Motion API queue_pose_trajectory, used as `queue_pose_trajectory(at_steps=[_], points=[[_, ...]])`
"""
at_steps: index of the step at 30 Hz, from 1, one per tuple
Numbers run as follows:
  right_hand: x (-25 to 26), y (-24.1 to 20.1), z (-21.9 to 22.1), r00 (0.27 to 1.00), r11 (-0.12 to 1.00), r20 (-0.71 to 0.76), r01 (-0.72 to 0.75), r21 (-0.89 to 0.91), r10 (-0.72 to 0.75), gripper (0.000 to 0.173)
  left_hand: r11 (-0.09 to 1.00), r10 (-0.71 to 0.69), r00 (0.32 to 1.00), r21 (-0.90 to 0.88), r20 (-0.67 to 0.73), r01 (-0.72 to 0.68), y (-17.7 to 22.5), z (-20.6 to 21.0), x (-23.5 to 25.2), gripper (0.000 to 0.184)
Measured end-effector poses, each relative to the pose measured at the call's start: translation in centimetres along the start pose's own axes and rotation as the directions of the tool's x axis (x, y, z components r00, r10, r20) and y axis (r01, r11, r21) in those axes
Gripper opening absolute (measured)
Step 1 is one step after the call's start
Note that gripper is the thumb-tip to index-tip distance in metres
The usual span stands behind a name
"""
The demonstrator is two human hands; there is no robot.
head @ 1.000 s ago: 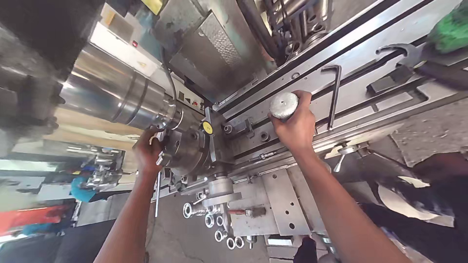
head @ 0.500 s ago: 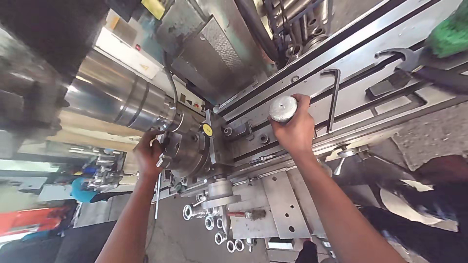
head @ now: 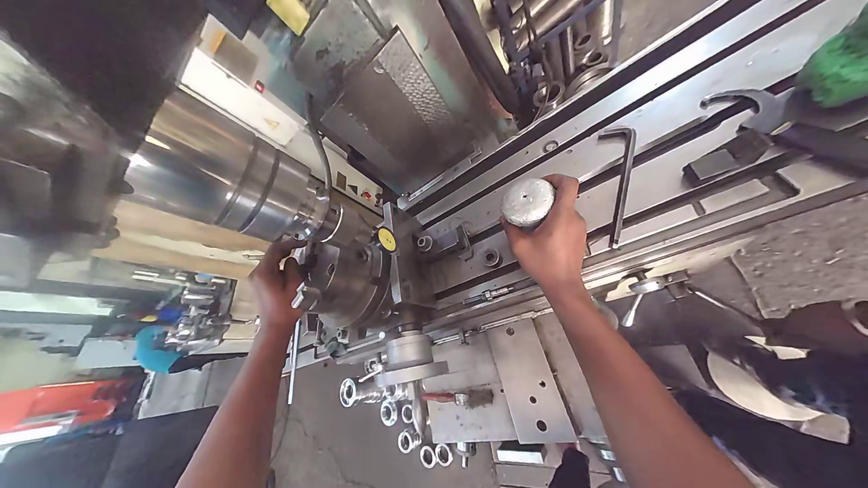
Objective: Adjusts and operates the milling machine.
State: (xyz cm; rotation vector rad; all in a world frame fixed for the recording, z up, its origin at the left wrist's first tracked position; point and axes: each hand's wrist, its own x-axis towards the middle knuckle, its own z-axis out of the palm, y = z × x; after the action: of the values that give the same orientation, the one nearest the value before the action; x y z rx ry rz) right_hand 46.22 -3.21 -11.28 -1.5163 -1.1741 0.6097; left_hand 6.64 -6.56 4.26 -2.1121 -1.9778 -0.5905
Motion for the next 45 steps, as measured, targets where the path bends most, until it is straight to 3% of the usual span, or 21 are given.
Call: queue_pose_trajectory(at_steps=[8,13,38,45], points=[[0.0,0.0,0.1,1.000,1.000,0.004,-0.019,-0.008,0.019,0.076,1.000,0.020,1.000,0.008,-0.009,-0.020,-0.1,0.0,0.0,0.035],[0.0,0.0,0.1,1.000,1.000,-0.004,-0.016,-0.013,0.016,0.074,0.997,-0.012,1.000,-0.077,-0.005,0.011,-0.3,0.1,-0.2,0.033],[0.0,0.0,0.0,0.999,0.999,0.010,-0.032,-0.018,0.033,0.077,0.995,-0.082,0.997,-0.057,-0.002,0.082,0.6,0.0,-0.3,0.035],[0.1,0.1,0.0,1.000,1.000,0.011,-0.021,-0.023,0.022,0.076,0.988,-0.058,0.998,-0.145,0.000,0.057,0.6,0.1,-0.4,0.034]])
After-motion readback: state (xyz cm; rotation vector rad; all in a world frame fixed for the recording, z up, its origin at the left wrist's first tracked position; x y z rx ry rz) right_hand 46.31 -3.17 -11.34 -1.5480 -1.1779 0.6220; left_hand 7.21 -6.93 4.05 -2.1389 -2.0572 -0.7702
